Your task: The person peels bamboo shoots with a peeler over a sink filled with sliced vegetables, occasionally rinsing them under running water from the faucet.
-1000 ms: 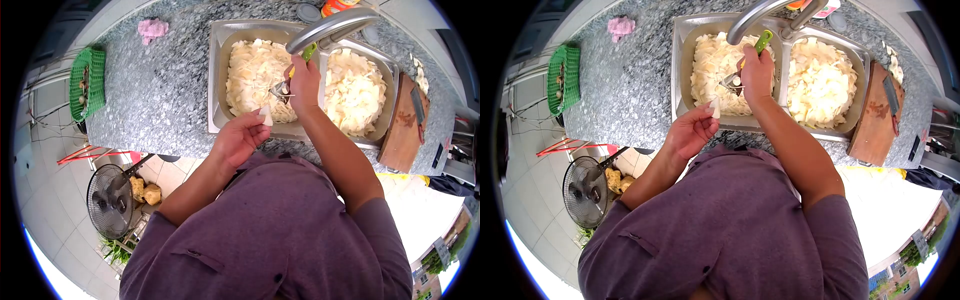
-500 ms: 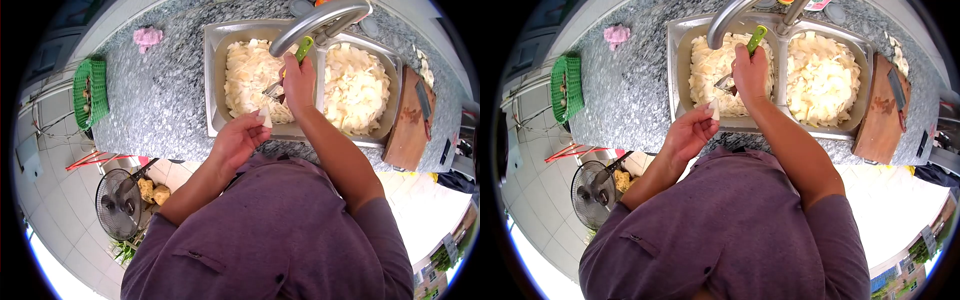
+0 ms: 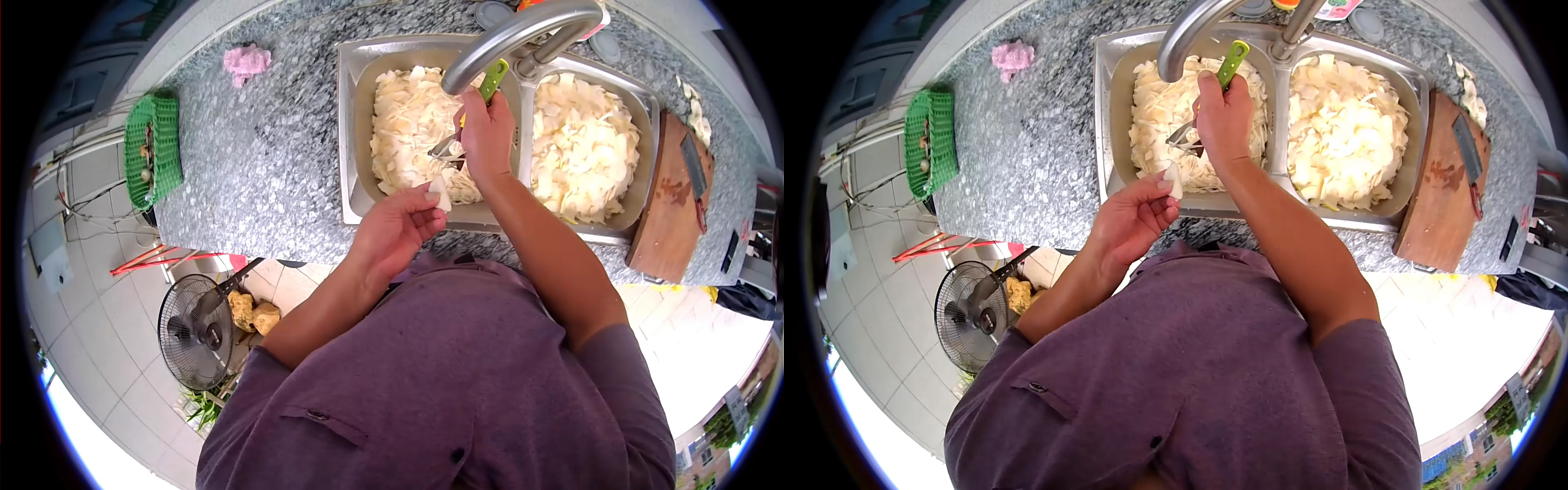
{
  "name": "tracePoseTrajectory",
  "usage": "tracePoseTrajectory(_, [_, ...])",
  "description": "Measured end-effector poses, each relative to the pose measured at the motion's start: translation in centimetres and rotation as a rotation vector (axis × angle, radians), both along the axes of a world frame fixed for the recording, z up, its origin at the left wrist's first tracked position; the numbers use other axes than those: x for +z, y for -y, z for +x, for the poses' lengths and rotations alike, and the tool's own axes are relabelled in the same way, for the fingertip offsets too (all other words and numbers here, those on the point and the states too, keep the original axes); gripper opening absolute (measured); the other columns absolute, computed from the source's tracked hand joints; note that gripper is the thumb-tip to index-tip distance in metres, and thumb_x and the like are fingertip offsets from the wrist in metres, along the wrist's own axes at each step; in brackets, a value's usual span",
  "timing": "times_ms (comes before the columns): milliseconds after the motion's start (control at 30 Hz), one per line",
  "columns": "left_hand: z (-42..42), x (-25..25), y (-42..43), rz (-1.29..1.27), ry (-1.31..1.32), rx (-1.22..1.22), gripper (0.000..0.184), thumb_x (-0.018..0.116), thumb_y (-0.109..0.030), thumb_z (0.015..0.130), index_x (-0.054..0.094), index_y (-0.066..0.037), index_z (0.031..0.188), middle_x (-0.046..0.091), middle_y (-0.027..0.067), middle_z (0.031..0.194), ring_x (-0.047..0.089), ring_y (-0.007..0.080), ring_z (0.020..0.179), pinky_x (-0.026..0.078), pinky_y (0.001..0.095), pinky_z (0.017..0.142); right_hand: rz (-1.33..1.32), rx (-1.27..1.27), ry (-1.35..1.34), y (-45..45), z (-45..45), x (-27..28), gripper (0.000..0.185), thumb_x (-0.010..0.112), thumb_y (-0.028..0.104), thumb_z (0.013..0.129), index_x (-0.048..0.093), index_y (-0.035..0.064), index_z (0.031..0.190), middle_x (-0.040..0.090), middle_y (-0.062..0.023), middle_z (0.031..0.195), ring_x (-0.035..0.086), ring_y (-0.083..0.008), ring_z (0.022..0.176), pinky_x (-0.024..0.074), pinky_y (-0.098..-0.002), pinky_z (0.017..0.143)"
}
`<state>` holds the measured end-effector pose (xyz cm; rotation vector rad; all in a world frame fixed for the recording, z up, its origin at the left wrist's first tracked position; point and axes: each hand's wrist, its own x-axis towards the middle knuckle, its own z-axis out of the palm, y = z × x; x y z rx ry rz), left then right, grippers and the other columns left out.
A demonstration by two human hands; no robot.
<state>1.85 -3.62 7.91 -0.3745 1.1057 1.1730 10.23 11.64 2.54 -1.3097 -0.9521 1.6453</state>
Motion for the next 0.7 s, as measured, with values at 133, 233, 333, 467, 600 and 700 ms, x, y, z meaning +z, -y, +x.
tracePoseTrajectory(133, [-0.1, 0.0, 0.1, 0.0, -0.047, 0.02, 0.024, 0.062, -0.002, 0.094, 0.057, 0.002, 0.117, 0.068, 0.0099, 0.095, 0.07, 0.019, 0.083, 0.061, 0.0311, 0.08, -0.192, 0.03, -0.055, 0.0, 1.7, 1.0, 0.024, 0.062, 0.03, 0.097, 0.055, 0.0084, 0.088, 0.053, -0.002, 0.06, 0.045, -0.009, 0.046, 0.0338, -0.0258, 0.041])
tracePoseTrajectory(233, [-0.5, -0.6, 0.2, 0.017, -0.016, 0.047, 0.024, 0.062, -0.001, 0.094, 0.057, 0.002, 0.117, 0.068, 0.01, 0.095, 0.07, 0.0195, 0.083, 0.061, 0.0312, 0.078, -0.163, 0.15, -0.108, 2.1, 2.7, 3.0, 0.023, 0.061, 0.03, 0.098, 0.055, 0.0097, 0.088, 0.053, -0.0017, 0.059, 0.043, -0.0083, 0.044, 0.0325, -0.0248, 0.041])
tracePoseTrajectory(333, [-0.4, -1.0, 0.5, 0.042, 0.046, 0.041, 0.024, 0.062, -0.001, 0.093, 0.056, 0.003, 0.117, 0.068, 0.0098, 0.094, 0.069, 0.0199, 0.081, 0.06, 0.0308, 0.075, -0.103, 0.183, -0.121, 2.9, 2.4, 2.8, 0.023, 0.06, 0.029, 0.099, 0.055, 0.0092, 0.088, 0.052, -0.0016, 0.059, 0.042, -0.0072, 0.045, 0.0321, -0.024, 0.043])
tracePoseTrajectory(467, [-0.3, -0.2, 0.2, 0.012, 0.049, 0.0, 0.025, 0.062, 0.0, 0.092, 0.056, 0.005, 0.116, 0.067, 0.0094, 0.092, 0.068, 0.0204, 0.079, 0.059, 0.0303, 0.071, -0.045, 0.096, -0.081, 1.7, 1.0, 1.0, 0.025, 0.061, 0.029, 0.099, 0.055, 0.0071, 0.089, 0.053, -0.001, 0.06, 0.043, -0.0066, 0.048, 0.0331, -0.0245, 0.045])
tracePoseTrajectory(600, [-0.1, 0.1, 0.4, 0.024, -0.002, -0.051, 0.023, 0.062, 0.0, 0.093, 0.056, 0.004, 0.114, 0.068, 0.0101, 0.094, 0.07, 0.0205, 0.082, 0.061, 0.0309, 0.076, -0.034, -0.003, -0.007, -0.1, 0.8, -1.6, 0.026, 0.061, 0.03, 0.098, 0.056, 0.0066, 0.088, 0.054, -0.0015, 0.061, 0.045, -0.0076, 0.049, 0.0343, -0.0248, 0.045])
tracePoseTrajectory(700, [-0.4, -0.6, 0.5, 0.005, -0.036, 0.017, 0.02, 0.062, 0.0, 0.094, 0.057, 0.004, 0.112, 0.069, 0.0105, 0.095, 0.071, 0.0207, 0.085, 0.062, 0.0316, 0.08, -0.123, 0.045, -0.008, 0.3, 1.5, 0.1, 0.023, 0.061, 0.029, 0.097, 0.057, 0.0076, 0.089, 0.054, -0.0018, 0.061, 0.044, -0.0079, 0.047, 0.0339, -0.0244, 0.045])
